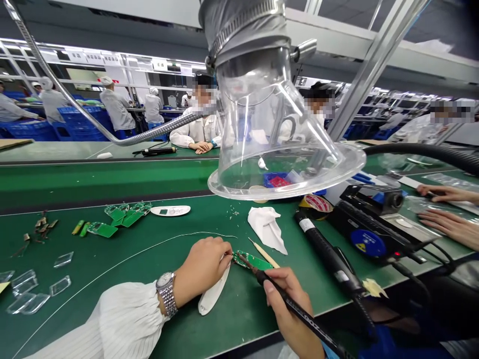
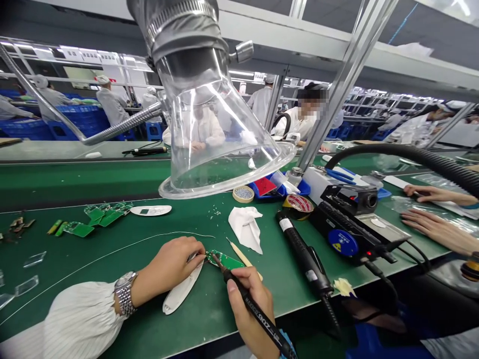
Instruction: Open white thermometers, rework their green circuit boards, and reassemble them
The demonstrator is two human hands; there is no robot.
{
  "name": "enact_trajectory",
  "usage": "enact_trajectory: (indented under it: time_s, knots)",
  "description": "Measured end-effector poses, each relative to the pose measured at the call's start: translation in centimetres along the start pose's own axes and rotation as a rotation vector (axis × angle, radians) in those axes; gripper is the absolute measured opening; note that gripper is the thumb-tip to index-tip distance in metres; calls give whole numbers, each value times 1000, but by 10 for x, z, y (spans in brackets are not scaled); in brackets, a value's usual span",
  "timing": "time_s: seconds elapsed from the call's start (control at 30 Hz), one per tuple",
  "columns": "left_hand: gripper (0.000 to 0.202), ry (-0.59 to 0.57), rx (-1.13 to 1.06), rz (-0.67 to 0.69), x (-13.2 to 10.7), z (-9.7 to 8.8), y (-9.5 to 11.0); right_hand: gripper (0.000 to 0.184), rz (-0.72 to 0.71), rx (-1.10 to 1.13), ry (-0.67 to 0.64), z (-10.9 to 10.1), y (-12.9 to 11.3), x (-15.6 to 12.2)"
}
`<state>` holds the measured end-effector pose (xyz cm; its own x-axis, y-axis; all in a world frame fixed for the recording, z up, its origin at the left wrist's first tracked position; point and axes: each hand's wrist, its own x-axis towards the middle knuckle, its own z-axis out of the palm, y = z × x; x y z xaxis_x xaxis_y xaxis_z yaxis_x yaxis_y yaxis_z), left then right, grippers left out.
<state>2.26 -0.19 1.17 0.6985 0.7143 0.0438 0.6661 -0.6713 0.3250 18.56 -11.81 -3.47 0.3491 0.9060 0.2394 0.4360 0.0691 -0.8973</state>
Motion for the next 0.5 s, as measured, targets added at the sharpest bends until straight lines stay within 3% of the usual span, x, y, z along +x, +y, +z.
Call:
enact_trajectory:
  time_s: [0.23,0.4,0.5]
  knots:
    - [21,3,-11,-4,1,-2,1,23,-4,-66,-19,2,-2,0]
    - [21,17,-27,-8,0,-1,2,24,-2,20,70,2,-3,-3]
    - [19,23,-38,-4,0,0,1,23,-14,32,46,2,-3,-3]
